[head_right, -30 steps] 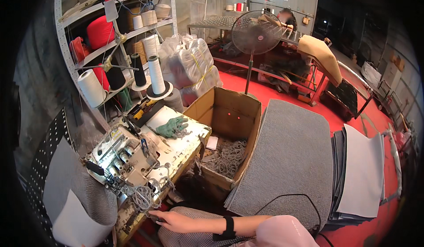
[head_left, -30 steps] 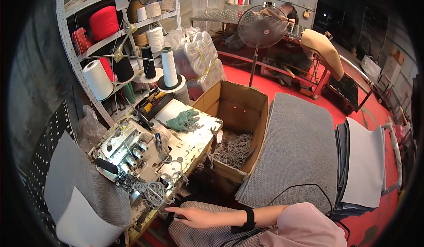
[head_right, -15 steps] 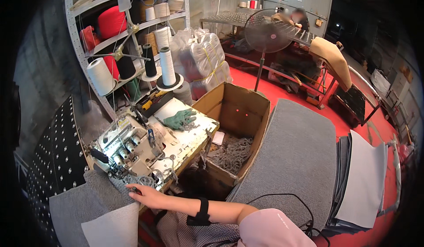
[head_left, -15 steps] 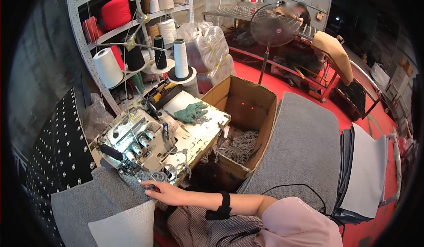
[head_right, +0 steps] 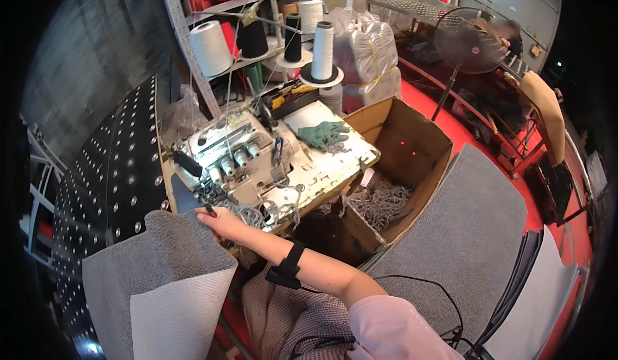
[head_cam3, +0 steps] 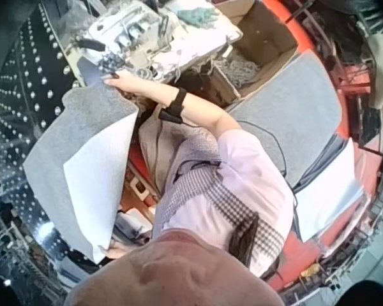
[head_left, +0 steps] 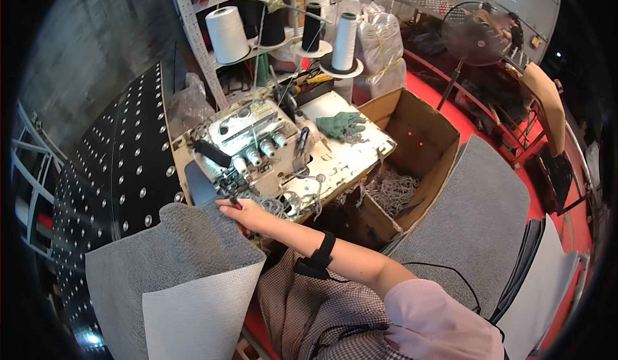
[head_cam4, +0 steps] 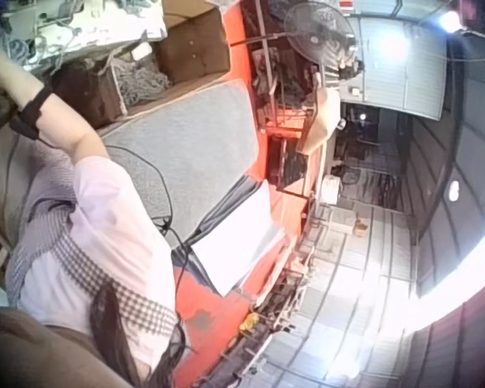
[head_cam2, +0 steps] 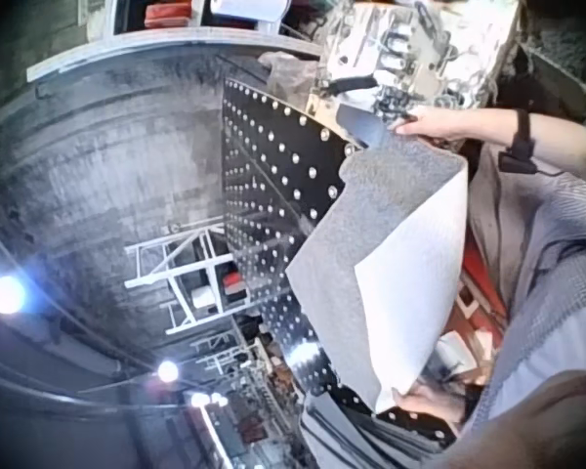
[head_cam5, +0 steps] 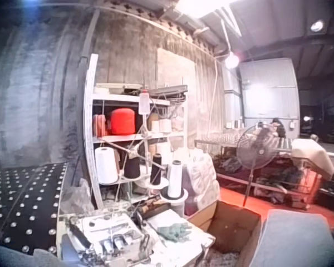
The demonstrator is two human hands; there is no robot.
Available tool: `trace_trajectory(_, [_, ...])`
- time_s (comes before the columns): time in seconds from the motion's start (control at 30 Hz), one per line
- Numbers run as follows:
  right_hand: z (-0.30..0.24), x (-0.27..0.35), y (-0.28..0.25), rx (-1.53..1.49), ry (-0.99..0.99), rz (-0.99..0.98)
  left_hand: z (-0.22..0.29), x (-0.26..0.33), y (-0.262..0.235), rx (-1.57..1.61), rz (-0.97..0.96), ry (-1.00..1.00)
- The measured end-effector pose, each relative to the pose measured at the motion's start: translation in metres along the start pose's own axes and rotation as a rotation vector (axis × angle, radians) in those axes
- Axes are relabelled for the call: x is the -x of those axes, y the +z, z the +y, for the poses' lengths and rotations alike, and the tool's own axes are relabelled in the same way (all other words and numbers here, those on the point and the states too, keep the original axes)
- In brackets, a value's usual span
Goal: Using a commercial overlock sewing machine to edge fabric panels.
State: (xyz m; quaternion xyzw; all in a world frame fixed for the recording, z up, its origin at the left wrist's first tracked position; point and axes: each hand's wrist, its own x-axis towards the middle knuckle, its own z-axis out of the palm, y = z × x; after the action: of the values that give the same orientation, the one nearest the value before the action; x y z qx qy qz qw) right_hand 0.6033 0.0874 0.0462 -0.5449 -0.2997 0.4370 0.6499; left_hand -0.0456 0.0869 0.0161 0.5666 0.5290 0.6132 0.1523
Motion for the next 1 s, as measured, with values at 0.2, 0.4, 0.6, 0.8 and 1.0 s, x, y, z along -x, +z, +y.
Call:
trace_trajectory(0.2, [0.036, 0.007, -0.004, 0.046, -0.026, 0.183, 0.144, 0.064, 0.038, 0.807, 0.4, -0.446])
trace_trajectory(0.4, [0.03, 0.017, -0.016, 0.116, 0.002, 0.171, 0.172, 0.081, 0.065, 0.695, 0.352, -0.522])
trace_trajectory(0.6, [0.039, 0.014, -0.007, 0.085, -0.093, 0.207, 0.173, 0.088, 0.079, 0.592, 0.341, -0.544])
trace_trajectory(0.8, [0.04, 0.006, -0.011, 0.11, -0.091, 0.25, 0.152, 0.087, 0.062, 0.51, 0.447, -0.519])
trace_trajectory(1.0, [0.047, 0.016, -0.009, 0.21, -0.123, 0.263, 0.148, 0.083, 0.048, 0.828, 0.378, -0.592])
